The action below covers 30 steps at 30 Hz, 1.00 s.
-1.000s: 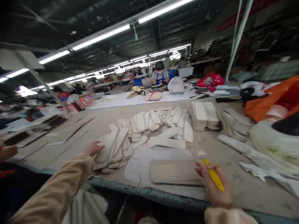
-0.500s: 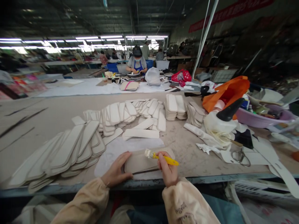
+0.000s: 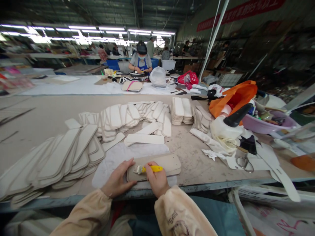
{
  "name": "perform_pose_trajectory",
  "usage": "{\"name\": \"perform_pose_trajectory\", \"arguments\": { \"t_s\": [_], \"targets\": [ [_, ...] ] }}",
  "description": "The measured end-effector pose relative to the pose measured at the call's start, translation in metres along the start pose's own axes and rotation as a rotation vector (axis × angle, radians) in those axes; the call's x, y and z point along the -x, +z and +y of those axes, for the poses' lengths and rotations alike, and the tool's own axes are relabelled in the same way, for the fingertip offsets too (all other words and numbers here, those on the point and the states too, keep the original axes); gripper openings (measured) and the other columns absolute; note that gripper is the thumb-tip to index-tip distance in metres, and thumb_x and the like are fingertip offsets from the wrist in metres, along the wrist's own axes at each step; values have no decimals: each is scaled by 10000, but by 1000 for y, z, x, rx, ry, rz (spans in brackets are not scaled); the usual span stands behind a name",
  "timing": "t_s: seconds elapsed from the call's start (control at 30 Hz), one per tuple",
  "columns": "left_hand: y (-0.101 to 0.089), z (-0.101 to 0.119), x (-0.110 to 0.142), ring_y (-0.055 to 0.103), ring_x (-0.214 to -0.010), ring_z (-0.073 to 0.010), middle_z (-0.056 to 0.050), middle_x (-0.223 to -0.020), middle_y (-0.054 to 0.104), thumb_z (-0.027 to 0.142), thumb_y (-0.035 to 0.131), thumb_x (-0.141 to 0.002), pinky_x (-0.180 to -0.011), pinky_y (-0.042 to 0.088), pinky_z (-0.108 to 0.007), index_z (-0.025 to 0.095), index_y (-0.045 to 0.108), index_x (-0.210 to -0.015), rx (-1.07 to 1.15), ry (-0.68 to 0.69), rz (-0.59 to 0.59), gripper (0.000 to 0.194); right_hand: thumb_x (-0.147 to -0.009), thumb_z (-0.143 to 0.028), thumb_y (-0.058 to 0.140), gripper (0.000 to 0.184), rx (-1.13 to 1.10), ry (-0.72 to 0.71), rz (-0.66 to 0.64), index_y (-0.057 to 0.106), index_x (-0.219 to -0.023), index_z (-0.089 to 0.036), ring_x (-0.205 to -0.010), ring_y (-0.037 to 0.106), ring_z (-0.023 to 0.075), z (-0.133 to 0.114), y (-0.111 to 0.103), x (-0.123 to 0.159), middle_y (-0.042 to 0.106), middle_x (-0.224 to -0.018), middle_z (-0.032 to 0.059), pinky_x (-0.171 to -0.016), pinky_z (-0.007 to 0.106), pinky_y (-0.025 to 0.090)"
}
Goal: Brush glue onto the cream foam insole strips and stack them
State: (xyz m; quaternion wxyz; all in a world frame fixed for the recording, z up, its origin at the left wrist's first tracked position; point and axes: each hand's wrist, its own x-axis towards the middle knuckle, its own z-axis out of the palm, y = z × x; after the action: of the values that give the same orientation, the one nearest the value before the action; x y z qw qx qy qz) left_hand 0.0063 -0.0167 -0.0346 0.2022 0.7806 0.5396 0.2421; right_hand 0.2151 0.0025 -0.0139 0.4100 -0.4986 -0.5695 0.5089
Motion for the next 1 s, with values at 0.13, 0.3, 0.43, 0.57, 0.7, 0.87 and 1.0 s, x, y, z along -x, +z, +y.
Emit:
{"name": "perform_pose_trajectory", "arguments": {
  "t_s": [0.13, 0.3, 0.43, 0.57, 0.7, 0.87, 1.0],
  "targets": [
    [1, -1, 0, 466, -1244, -299, -133, -1388, 469, 363, 655, -722, -1089, 317, -504, 195, 308, -1397, -68, 54, 17, 777, -852, -458, 488, 255, 145, 31, 129, 579, -774, -233, -451, 479, 164, 1, -32, -7, 477, -462, -42, -487, 278, 377],
    [3, -3, 0, 492, -1226, -289, -132, -1371, 491, 382, 639, -743, -1078, 345, -497, 188, 350, -1358, -149, 93, 40, 707, -864, -440, 423, 287, 531, 78, 339, 612, -821, -228, -484, 525, 174, -2, -90, -9, 522, -482, -28, -506, 266, 363],
    [3, -4, -1, 513, -1208, -276, -121, -1346, 519, 379, 626, -758, -1067, 369, -486, 193, 353, -1353, -184, 128, 61, 680, -901, -395, 381, 316, 889, 16, 460, 639, -909, -212, -536, 580, 167, -5, -110, 2, 633, -605, 22, -519, 251, 344],
    [4, -6, 1, 504, -1219, -273, -126, -1355, 509, 391, 622, -770, -1069, 370, -487, 195, 320, -1370, -197, 152, 61, 700, -913, -340, 400, 297, 1086, -276, 476, 655, -871, -193, -555, 593, 157, -5, -92, 18, 662, -657, 47, -537, 249, 342],
    [7, -10, 3, 493, -1230, -282, -128, -1382, 480, 392, 633, -768, -1058, 385, -488, 214, 260, -1406, -179, 140, 77, 760, -883, -237, 428, 244, 1131, -443, 226, 613, -730, -191, -581, 579, 156, -9, -51, 30, 621, -602, 36, -571, 249, 355],
    [7, -9, 4, 510, -1211, -279, -116, -1302, 560, 377, 659, -750, -1015, 438, -458, 221, 163, -1447, -104, 118, 92, 870, -889, -231, 425, 225, 799, -461, 30, 601, -756, -190, -618, 568, 152, -24, -6, 37, 607, -645, 27, -617, 251, 388],
    [5, -6, 3, 507, -1213, -286, -132, -1319, 541, 360, 660, -748, -1015, 433, -469, 223, 175, -1445, -100, 115, 86, 860, -914, -335, 413, 258, 218, -152, -48, 578, -767, -202, -518, 496, 121, -22, 14, 27, 500, -540, -33, -532, 220, 395]
  ]
}}
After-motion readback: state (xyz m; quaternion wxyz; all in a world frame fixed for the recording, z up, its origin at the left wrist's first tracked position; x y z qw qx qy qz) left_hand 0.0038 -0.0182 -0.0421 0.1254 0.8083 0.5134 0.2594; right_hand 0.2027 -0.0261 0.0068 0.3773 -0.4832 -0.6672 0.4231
